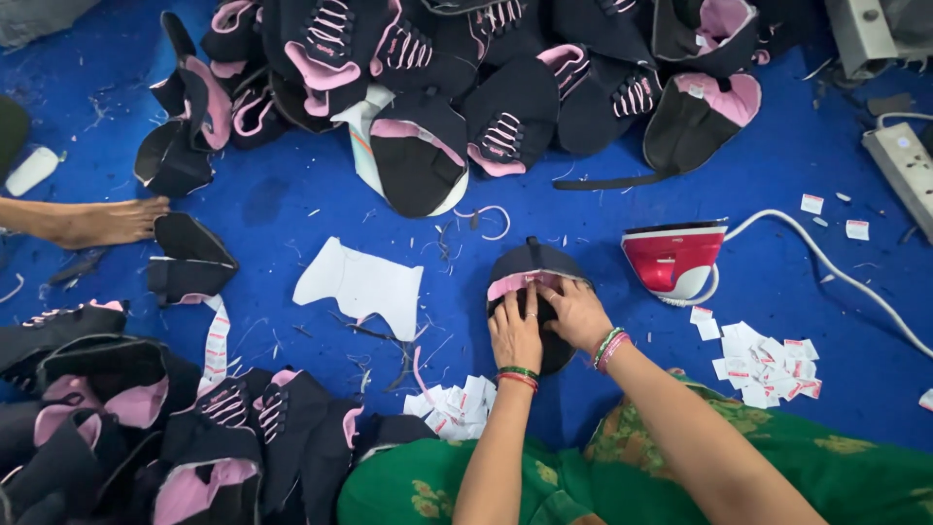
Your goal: Pressing and ironing the internal lining and labels of shoe upper components.
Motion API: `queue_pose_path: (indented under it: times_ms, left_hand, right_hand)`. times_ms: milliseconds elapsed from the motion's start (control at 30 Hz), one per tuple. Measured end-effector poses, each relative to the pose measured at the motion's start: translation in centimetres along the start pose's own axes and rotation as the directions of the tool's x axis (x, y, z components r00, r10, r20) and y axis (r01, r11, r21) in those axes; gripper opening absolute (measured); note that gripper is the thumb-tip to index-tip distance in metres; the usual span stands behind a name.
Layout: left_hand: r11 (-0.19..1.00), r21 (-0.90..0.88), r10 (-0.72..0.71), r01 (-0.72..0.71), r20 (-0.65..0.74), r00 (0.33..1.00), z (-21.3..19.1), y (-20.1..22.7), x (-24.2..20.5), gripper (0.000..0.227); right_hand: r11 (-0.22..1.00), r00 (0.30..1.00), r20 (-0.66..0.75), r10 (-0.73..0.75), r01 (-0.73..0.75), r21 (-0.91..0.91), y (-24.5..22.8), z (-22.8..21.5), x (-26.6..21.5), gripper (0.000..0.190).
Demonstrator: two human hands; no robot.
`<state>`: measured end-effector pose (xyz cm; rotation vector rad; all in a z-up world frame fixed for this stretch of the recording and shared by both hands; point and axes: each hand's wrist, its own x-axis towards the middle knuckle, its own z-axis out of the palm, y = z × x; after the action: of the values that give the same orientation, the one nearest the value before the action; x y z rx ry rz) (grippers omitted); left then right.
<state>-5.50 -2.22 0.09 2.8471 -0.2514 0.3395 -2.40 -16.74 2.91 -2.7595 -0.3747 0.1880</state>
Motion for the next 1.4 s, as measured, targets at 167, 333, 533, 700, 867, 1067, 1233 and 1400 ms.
queue_pose_path:
  times_ms: [167,333,533,700,867,1067,1233,1400]
  left_hand:
    - [1.000,0.006,-0.013,0.013,-0.033,0.999,0.8,-0.2,0.8,0.057]
    - [0.999,0.034,-0.032,0.034,-0.035,0.999,2.1,-0.4,2.2,0.052]
    - [0.996,0.082,-0.038,0.034,0.038,0.999,1.5,0.0,1.9,0.053]
    - [0.997,0.079,0.002,-0.001,-0.013,1.000,1.7,-0.5,2.1,0.054]
    - [1.000,0.022,-0.008,0.008,0.015,1.000,1.9,-0.8,2.0,0.056]
    - [0.999,-0.041,-0.010,0.009,-0.032,0.999,1.6,-1.1,1.9,0.061]
    - [0.999,-0.020,-0.037,0.037,0.000,0.999,1.7,-0.7,2.1,0.058]
    - [0.994,0.109,0.000,-0.002,0.013,1.000,3.9,-1.0,2.3,0.054]
  right_hand:
    - [0.994,0.998,-0.012,-0.057,0.058,0.090,2.0,0.3,1.6,0.085]
    - [0.980,0.992,-0.064,-0.109,0.118,0.161,2.5,0.1,3.3,0.084]
    - [0.984,0.995,-0.079,-0.057,0.070,0.166,2.7,1.0,1.8,0.081]
    - [0.947,0.964,-0.230,-0.132,0.192,0.258,2.4,1.3,0.7,0.078]
    - [0.990,0.972,-0.213,-0.095,0.114,0.081,2.0,2.7,1.2,0.057]
    - [0.999,0.966,-0.257,-0.041,0.048,0.022,1.3,3.2,1.0,0.052]
    - [1.000,0.969,-0.246,0.020,-0.022,-0.005,0.5,3.1,0.8,0.055]
    - [0.966,0.970,-0.242,0.008,0.055,0.252,2.4,2.5,0.3,0.043]
